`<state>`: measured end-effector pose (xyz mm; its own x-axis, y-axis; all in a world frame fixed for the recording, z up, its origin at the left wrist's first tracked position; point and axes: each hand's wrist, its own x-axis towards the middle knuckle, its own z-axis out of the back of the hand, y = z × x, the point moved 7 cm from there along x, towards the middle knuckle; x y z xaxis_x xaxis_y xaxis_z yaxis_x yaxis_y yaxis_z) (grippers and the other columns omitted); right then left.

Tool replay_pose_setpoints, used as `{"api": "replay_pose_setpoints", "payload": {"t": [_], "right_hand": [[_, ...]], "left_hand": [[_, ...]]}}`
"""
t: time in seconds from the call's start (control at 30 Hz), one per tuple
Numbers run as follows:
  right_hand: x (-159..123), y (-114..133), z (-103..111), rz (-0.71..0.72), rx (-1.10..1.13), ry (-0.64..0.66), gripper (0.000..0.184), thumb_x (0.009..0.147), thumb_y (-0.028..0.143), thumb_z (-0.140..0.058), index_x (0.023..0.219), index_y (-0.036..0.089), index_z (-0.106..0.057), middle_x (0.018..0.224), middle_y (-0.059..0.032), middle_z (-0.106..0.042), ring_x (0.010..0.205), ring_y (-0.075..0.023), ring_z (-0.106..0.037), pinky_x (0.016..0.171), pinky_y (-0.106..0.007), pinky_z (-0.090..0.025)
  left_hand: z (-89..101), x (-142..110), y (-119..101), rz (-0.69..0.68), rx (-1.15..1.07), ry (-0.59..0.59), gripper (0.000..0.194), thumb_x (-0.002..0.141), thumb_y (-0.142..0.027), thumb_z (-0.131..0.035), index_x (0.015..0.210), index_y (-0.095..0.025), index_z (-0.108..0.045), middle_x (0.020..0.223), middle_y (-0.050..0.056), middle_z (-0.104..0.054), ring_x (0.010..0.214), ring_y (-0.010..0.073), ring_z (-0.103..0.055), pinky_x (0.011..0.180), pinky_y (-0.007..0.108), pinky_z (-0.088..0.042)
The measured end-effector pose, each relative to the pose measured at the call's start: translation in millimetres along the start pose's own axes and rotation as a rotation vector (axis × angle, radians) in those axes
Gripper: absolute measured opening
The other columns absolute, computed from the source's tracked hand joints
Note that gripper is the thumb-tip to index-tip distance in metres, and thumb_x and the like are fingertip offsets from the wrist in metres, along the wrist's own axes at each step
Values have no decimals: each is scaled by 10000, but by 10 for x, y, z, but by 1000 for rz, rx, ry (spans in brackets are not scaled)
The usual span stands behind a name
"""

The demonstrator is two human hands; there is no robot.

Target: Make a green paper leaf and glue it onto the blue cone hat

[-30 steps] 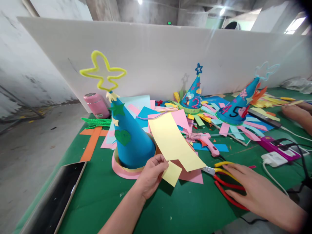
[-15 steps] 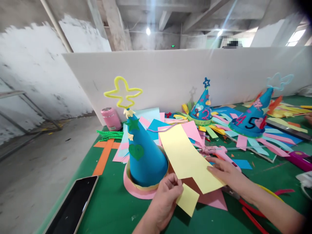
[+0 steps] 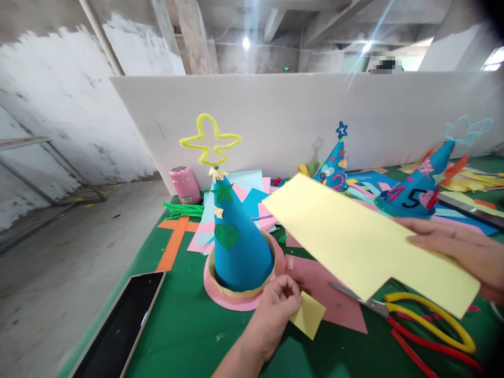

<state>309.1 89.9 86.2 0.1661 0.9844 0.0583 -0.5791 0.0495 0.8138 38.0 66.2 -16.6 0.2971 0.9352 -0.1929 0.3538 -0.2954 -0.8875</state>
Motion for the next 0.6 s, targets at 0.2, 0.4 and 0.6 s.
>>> {"api": "replay_pose_setpoints", "payload": {"t": [0.2, 0.4, 0.6], "right_hand": [[576, 625, -16, 197, -44, 12, 353, 828, 386, -493, 1105, 189, -593, 931, -93, -675, 738, -177, -619, 575, -264, -459], [1283, 976, -757, 490, -396, 152, 433, 852, 354, -361, 941, 39, -645, 784, -41, -643, 733, -141, -563, 614, -227, -394], [1712, 893, -1338, 532, -444, 205, 235, 780, 259, -531, 922, 149, -683, 801, -33, -684, 781, -202, -601, 706, -314, -463]], "left_hand": [[-20, -12, 19, 33, 21, 31, 174, 628, -181, -638, 572, -166, -474, 942, 80, -555, 815, 197, -536, 700, 275, -386], [-10, 7, 30, 24, 42, 41, 167, 646, -199, -621, 586, -171, -468, 929, 95, -567, 844, 222, -533, 731, 306, -380], [13, -17, 41, 11, 77, 11, 159, 655, -203, -615, 597, -181, -469, 931, 83, -581, 844, 202, -502, 715, 280, -364]]}}
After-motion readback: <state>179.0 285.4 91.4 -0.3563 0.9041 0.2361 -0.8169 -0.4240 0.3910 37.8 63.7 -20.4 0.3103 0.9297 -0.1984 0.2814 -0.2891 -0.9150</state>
